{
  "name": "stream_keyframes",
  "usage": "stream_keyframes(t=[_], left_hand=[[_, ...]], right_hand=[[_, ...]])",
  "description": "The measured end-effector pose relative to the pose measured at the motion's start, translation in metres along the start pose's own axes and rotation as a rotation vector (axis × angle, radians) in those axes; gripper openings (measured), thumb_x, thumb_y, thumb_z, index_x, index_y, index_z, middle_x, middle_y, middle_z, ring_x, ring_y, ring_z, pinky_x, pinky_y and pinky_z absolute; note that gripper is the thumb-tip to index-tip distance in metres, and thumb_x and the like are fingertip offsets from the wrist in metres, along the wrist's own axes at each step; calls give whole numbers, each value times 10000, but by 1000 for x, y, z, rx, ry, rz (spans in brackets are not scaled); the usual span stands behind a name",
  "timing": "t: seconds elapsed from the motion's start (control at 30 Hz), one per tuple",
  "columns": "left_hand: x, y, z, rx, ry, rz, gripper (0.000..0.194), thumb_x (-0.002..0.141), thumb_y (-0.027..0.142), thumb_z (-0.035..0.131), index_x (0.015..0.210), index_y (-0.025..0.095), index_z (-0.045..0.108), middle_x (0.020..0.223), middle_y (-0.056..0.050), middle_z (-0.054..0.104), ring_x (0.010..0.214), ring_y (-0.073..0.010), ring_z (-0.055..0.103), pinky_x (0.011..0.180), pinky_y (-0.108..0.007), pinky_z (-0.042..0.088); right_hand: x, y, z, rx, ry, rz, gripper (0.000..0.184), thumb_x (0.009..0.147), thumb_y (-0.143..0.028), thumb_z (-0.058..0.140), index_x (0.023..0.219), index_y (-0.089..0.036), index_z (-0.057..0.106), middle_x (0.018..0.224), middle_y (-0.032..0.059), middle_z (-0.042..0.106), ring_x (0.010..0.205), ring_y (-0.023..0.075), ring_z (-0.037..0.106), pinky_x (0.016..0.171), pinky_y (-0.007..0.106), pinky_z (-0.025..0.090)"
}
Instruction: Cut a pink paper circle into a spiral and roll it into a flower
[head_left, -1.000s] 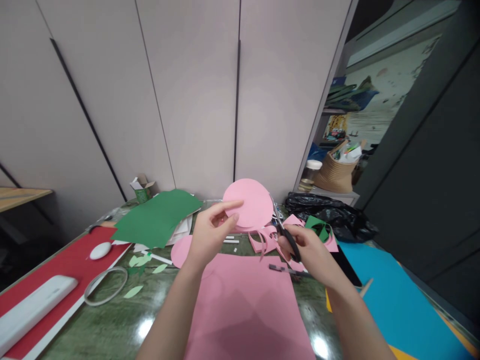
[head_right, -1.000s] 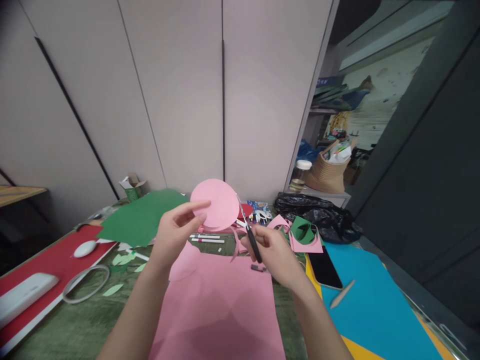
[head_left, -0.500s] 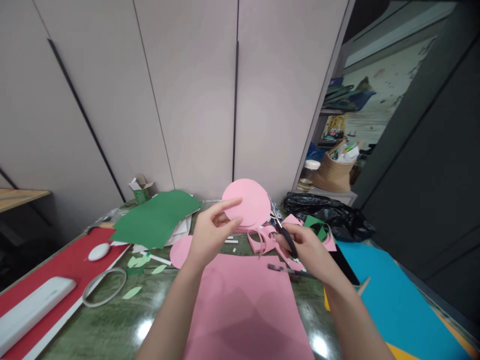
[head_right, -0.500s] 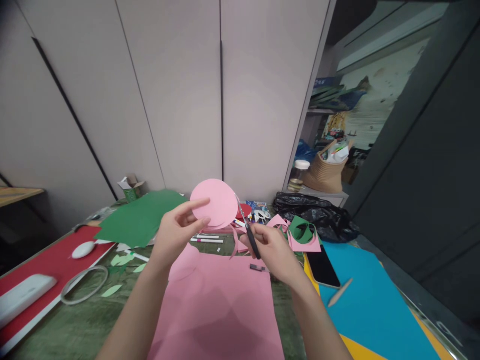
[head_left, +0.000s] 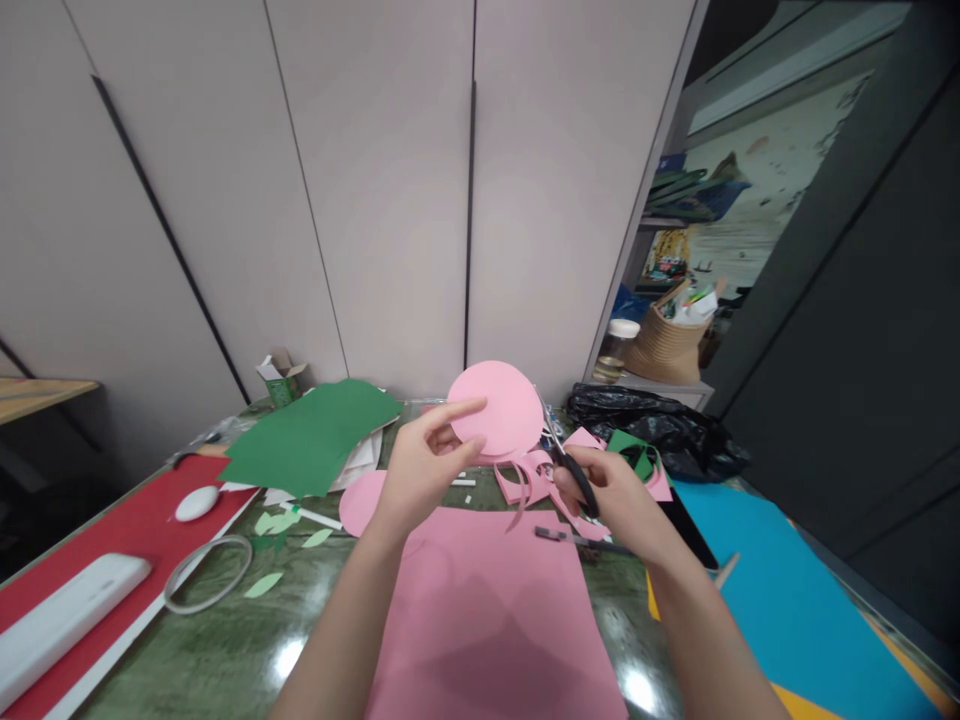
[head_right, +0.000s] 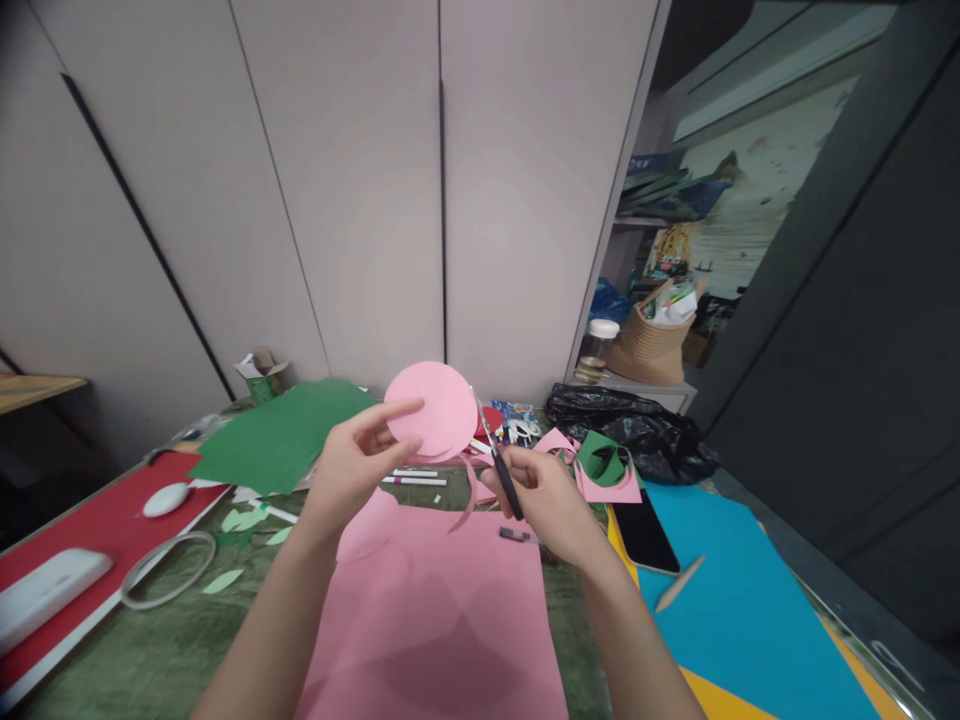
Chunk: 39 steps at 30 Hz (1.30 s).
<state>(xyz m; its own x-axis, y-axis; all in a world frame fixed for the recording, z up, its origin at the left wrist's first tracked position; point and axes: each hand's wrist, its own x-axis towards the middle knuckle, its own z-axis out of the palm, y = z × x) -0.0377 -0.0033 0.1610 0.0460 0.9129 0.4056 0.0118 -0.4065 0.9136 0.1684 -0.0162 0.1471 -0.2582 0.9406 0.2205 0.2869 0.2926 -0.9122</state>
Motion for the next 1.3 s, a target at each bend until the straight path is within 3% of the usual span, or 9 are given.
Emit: stream_keyframes(t=[0.23, 0.43, 0.6, 0.77, 0.9, 1.03, 1.17, 1.3], left_hand=[[0, 1, 0, -26, -3, -20, 407, 677, 221, 648, 1080, 171, 624, 751, -29, 623, 606, -90, 527, 598, -231, 498], [2, -1, 1, -9, -2, -17, 412, 673, 206, 638, 1082, 166, 623, 678, -9, 607, 551, -87, 503, 535, -219, 472], [4, -8, -1, 48, 19, 19, 412, 694, 229, 624, 1102, 171, 611, 792, -42, 650, 580, -103, 516, 534, -223, 438], [1, -5, 1, 453, 116, 246, 344, 738, 182, 557, 1069, 232, 635, 970, -46, 657, 687, -125, 537, 662, -251, 448], [-2, -5, 4, 660, 104, 350, 332, 771, 163, 513, 1077, 240, 618, 1013, -40, 654, 780, -151, 569, 759, -283, 442], [0, -10, 5, 682, 85, 323, 333, 782, 164, 498, 1088, 237, 606, 1023, -43, 652, 855, -167, 582, 783, -290, 438], [4, -13, 5, 607, 81, 297, 338, 761, 162, 525, 1078, 235, 613, 1075, -43, 637, 901, -170, 572, 786, -282, 434], [6, -15, 6, 517, 60, 244, 352, 748, 170, 542, 1086, 235, 613, 1074, -39, 635, 840, -155, 575, 760, -275, 439]], right_hand=[[0, 2, -1, -36, 7, -20, 343, 783, -387, 523, 546, -183, 380, 488, -51, 409, 472, 73, 341, 445, 210, 246], [1, 5, -3, -54, 13, 27, 378, 755, -430, 560, 552, -190, 351, 476, -65, 376, 454, 67, 307, 432, 209, 212], [8, 17, -25, -71, 82, 31, 390, 761, -473, 555, 544, -180, 418, 490, -42, 421, 475, 84, 351, 463, 229, 245], [21, 46, -57, 433, 176, 52, 379, 776, -556, 490, 629, -209, 456, 437, -87, 281, 386, 73, 186, 489, 264, 309], [31, 67, -66, 713, 211, 67, 393, 831, -550, 395, 646, -209, 460, 511, -93, 211, 412, 72, 88, 527, 276, 337], [36, 78, -63, 890, 142, 149, 464, 830, -598, 319, 754, -198, 540, 560, -58, 353, 416, 84, 188, 540, 294, 348], [37, 80, -58, 1090, 66, 193, 509, 826, -606, 336, 934, -171, 577, 758, 15, 545, 447, 84, 332, 523, 278, 361], [43, 93, -56, 1221, 90, 178, 319, 850, -467, 452, 913, -178, 573, 689, -30, 577, 377, 46, 330, 486, 233, 378]])
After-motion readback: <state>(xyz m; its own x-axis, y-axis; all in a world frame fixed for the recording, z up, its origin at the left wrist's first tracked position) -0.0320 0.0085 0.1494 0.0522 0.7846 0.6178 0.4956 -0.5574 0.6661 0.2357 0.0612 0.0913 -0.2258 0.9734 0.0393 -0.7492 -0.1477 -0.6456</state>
